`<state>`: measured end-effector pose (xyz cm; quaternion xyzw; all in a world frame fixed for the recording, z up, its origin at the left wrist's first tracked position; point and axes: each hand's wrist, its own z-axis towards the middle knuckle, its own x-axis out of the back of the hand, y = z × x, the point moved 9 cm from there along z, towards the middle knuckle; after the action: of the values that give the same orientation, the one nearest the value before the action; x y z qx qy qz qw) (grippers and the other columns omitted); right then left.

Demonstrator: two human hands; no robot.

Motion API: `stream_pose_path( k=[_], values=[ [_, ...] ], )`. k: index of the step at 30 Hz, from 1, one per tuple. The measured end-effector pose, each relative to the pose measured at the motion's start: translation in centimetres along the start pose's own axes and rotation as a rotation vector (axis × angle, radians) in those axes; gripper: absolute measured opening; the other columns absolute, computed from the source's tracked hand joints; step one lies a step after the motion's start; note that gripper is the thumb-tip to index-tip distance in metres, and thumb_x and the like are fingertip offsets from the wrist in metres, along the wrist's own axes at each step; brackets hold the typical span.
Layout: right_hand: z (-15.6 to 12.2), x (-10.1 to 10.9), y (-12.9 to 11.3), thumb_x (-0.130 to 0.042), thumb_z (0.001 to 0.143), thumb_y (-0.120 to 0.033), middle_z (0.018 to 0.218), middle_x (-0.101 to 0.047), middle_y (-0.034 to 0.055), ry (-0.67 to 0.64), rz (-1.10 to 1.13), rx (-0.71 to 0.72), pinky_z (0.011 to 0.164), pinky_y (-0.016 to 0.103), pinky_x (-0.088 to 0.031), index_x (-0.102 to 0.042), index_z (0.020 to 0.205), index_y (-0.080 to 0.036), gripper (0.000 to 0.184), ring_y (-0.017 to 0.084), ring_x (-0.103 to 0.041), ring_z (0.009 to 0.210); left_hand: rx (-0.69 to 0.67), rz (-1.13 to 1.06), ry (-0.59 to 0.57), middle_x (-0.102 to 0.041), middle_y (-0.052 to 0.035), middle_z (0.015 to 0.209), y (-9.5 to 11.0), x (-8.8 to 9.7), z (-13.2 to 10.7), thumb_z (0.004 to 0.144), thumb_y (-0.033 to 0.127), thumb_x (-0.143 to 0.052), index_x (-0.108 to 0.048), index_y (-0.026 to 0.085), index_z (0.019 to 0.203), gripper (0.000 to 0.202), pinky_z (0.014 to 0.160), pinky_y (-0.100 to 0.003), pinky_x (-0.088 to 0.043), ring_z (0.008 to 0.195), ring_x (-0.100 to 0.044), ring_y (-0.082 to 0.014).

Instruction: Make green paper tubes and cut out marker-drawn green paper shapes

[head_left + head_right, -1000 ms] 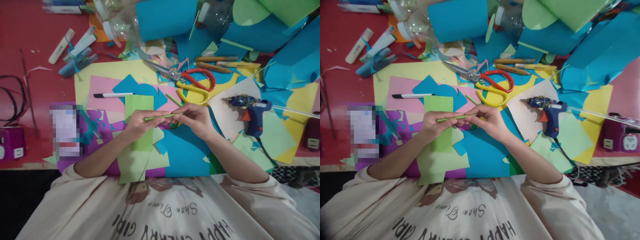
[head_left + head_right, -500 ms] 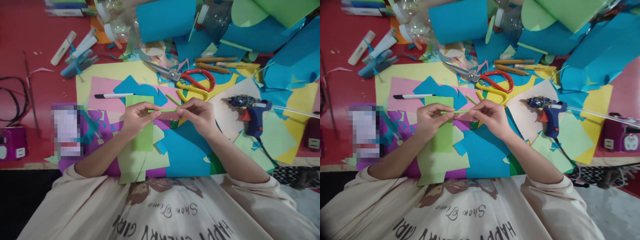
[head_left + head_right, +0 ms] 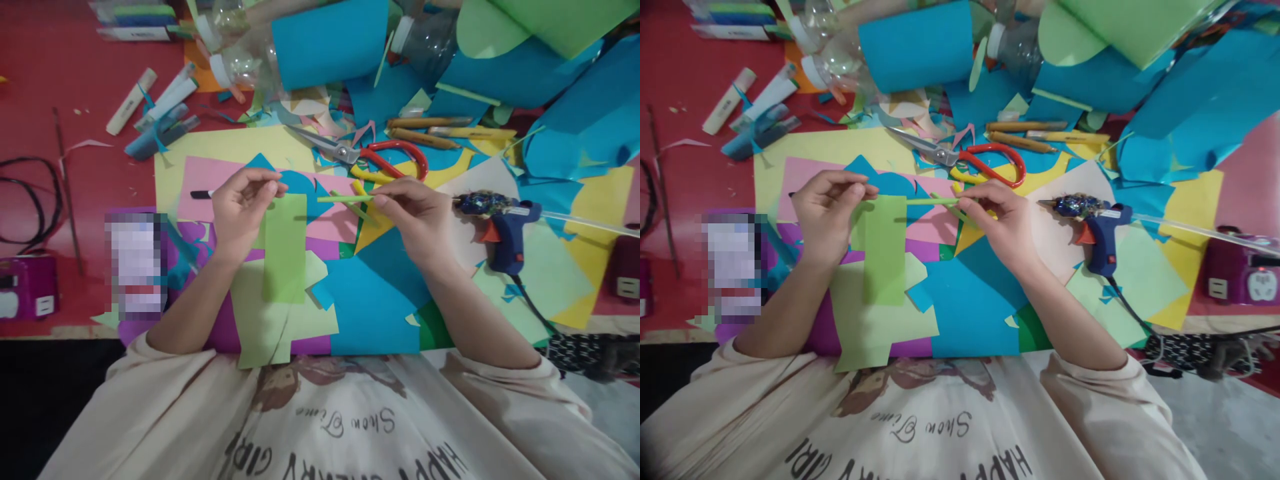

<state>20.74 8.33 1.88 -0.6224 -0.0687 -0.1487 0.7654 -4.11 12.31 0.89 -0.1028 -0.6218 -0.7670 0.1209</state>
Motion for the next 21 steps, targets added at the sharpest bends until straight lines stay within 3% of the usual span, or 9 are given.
stream_pose_path(
  k=[4, 8, 12, 15, 18, 21],
  values=[
    [-0.5, -2.5, -0.8, -0.064, 0.084, -0.026, 0.074, -0.065, 0.0046, -0.227, -0.248, 0.170, 0.067, 0.036, -0.050, -0.072, 0.077, -0.021, 0.011, 0.020, -0.059, 0.072, -0.172, 0.464, -0.131, -0.070, -0.0022, 0.095, 1.0, -0.7, 0.5, 0.080, 0.021, -0.062, -0.068, 0.026, 0.084, 0.009, 0.091, -0.039, -0.049, 0.097, -0.064, -0.0210],
    [-1.2, -3.9, -0.8, -0.060, 0.086, -0.029, 0.075, -0.061, 0.0074, -0.319, -0.532, 0.293, 0.069, 0.039, -0.048, -0.070, 0.075, -0.021, 0.017, 0.022, -0.055, 0.074, -0.216, 0.730, -0.163, -0.067, -0.0048, 0.102, 1.0, -1.1, 0.5, 0.081, 0.018, -0.058, -0.067, 0.028, 0.081, 0.013, 0.093, -0.047, -0.043, 0.105, -0.060, -0.0265],
    [-1.2, -3.8, -0.7, -0.057, 0.088, -0.029, 0.071, -0.059, 0.0077, -0.296, -0.632, 0.327, 0.067, 0.037, -0.046, -0.065, 0.070, -0.019, 0.023, 0.022, -0.052, 0.071, -0.164, 0.808, -0.175, -0.064, -0.0058, 0.110, 0.5, -1.1, 0.3, 0.084, 0.020, -0.055, -0.065, 0.028, 0.082, 0.013, 0.093, -0.048, -0.041, 0.111, -0.057, -0.0279],
    [-1.1, -3.4, -0.9, -0.054, 0.089, -0.030, 0.071, -0.059, 0.0071, -0.249, -0.641, 0.328, 0.066, 0.037, -0.046, -0.063, 0.068, -0.019, 0.026, 0.021, -0.053, 0.070, -0.157, 0.807, -0.219, -0.061, -0.0060, 0.120, 0.2, -1.5, 0.1, 0.079, 0.025, -0.063, -0.063, 0.027, 0.084, 0.006, 0.099, -0.051, -0.036, 0.119, -0.051, -0.0307],
    [-1.2, -3.3, -1.2, -0.054, 0.090, -0.030, 0.073, -0.061, 0.0076, -0.221, -0.594, 0.350, 0.067, 0.038, -0.047, -0.066, 0.073, -0.019, 0.023, 0.021, -0.055, 0.070, -0.172, 0.747, -0.256, -0.056, -0.0077, 0.129, -0.1, -1.8, -0.1, 0.068, 0.031, -0.076, -0.060, 0.026, 0.086, 0.025, 0.103, -0.055, -0.031, 0.125, -0.045, -0.0364],
    [-1.4, -3.5, -1.3, -0.053, 0.090, -0.030, 0.077, -0.064, 0.0084, -0.217, -0.567, 0.345, 0.070, 0.041, -0.048, -0.067, 0.079, -0.021, 0.020, 0.023, -0.057, 0.073, -0.179, 0.674, -0.294, -0.054, -0.0095, 0.132, -0.2, -2.1, -0.2, 0.064, 0.036, -0.080, -0.060, 0.025, 0.082, 0.029, 0.104, -0.057, -0.028, 0.127, -0.042, -0.0393]
  ],
)
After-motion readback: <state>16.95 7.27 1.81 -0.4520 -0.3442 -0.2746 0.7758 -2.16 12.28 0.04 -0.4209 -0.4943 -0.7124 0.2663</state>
